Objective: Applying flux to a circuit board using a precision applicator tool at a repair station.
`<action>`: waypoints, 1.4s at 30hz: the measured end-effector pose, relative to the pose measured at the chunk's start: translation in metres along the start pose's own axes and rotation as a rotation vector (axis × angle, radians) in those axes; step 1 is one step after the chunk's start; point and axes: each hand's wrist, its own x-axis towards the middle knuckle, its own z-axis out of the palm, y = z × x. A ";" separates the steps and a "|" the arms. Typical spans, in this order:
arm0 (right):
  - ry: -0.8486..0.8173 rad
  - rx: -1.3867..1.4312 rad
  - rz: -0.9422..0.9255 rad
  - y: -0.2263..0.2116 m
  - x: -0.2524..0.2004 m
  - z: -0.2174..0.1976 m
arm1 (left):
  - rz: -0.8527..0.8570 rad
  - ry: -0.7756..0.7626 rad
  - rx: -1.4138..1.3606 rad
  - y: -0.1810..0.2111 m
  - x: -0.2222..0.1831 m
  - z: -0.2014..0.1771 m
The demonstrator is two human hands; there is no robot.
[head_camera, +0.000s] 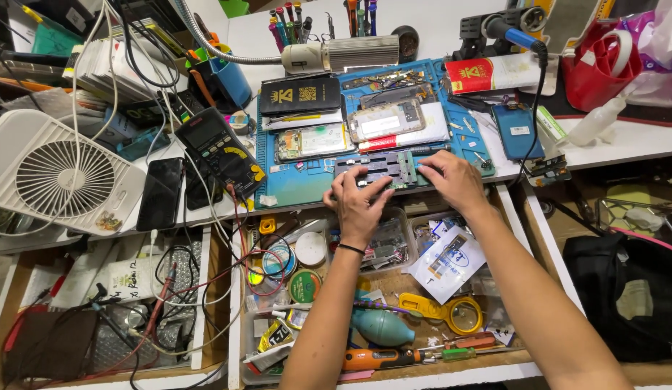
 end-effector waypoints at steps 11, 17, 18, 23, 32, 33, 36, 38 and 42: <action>0.009 0.054 0.027 0.000 -0.004 0.000 | -0.004 0.010 0.011 0.003 0.001 0.009; 0.036 0.321 0.164 -0.046 -0.032 -0.015 | 0.011 0.031 -0.229 0.025 -0.002 -0.036; 0.056 0.451 0.207 -0.074 -0.036 -0.029 | 0.037 0.062 -0.322 0.031 0.005 -0.050; -0.003 0.795 0.244 -0.123 -0.067 0.004 | 0.317 0.026 -0.253 0.052 0.015 -0.094; 0.253 0.739 0.245 -0.097 -0.074 0.036 | 0.692 0.195 0.159 -0.035 0.198 -0.271; 0.258 0.634 0.337 -0.090 -0.077 0.035 | 0.700 0.276 0.275 -0.046 0.234 -0.305; 0.374 0.331 0.113 -0.082 -0.079 0.028 | 0.510 0.297 0.463 -0.094 0.328 -0.364; 0.408 0.263 -0.034 -0.066 -0.078 0.042 | 0.335 0.265 0.501 -0.105 0.367 -0.386; 0.453 0.196 -0.268 -0.061 -0.072 0.039 | 0.152 0.288 0.583 -0.141 0.453 -0.409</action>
